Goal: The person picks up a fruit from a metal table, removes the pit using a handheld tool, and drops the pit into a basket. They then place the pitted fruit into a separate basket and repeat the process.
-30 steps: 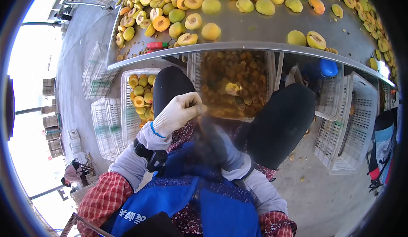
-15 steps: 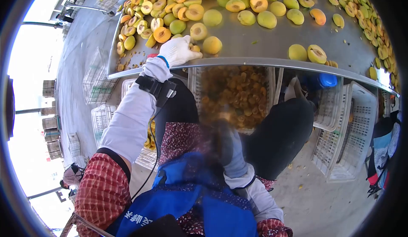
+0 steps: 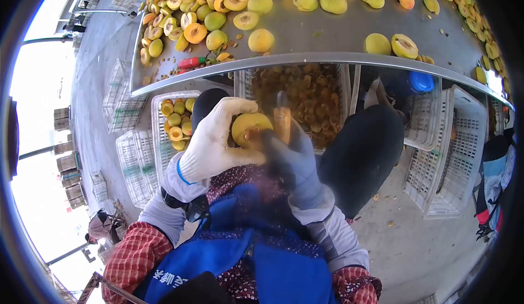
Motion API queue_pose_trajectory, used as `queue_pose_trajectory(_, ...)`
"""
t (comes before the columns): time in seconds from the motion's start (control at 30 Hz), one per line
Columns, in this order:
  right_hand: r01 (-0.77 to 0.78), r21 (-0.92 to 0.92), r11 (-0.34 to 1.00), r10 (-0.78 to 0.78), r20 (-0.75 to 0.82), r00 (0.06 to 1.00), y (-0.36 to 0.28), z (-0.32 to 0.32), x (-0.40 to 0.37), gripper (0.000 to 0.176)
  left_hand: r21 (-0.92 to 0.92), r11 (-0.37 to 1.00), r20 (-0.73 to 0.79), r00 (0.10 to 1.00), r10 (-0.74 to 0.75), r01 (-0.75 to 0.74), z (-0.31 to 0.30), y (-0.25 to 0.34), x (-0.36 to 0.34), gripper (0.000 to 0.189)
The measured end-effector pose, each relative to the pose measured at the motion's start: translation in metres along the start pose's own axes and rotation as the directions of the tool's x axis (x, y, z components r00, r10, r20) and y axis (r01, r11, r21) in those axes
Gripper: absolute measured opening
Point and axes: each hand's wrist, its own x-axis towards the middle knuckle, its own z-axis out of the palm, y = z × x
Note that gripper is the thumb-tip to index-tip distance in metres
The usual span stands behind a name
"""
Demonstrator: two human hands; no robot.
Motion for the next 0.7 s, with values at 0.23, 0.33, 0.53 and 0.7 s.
queue_pose_trajectory(0.23,0.169,-0.284,0.944,-0.101,0.239,0.966,0.004,-0.014,-0.009,0.040,-0.282,0.888,0.402,0.885,-0.235,0.364,0.001,-0.016,-0.019,0.041)
queue_pose_trajectory(0.33,0.319,-0.525,0.789,-0.268,0.174,0.948,0.016,-0.013,-0.020,0.026,-0.400,0.847,0.230,0.933,-0.277,0.350,0.013,-0.029,-0.028,0.039)
queue_pose_trajectory(0.53,0.525,-0.744,0.413,-0.367,0.391,0.844,0.039,0.000,-0.056,0.027,-0.700,0.699,-0.091,0.952,-0.291,0.147,0.023,-0.009,-0.051,0.036)
queue_pose_trajectory(0.7,0.557,-0.821,0.122,-0.451,0.455,0.768,0.035,0.013,-0.066,0.029,-0.736,0.675,-0.227,0.919,-0.323,0.055,0.036,-0.011,-0.062,0.030)
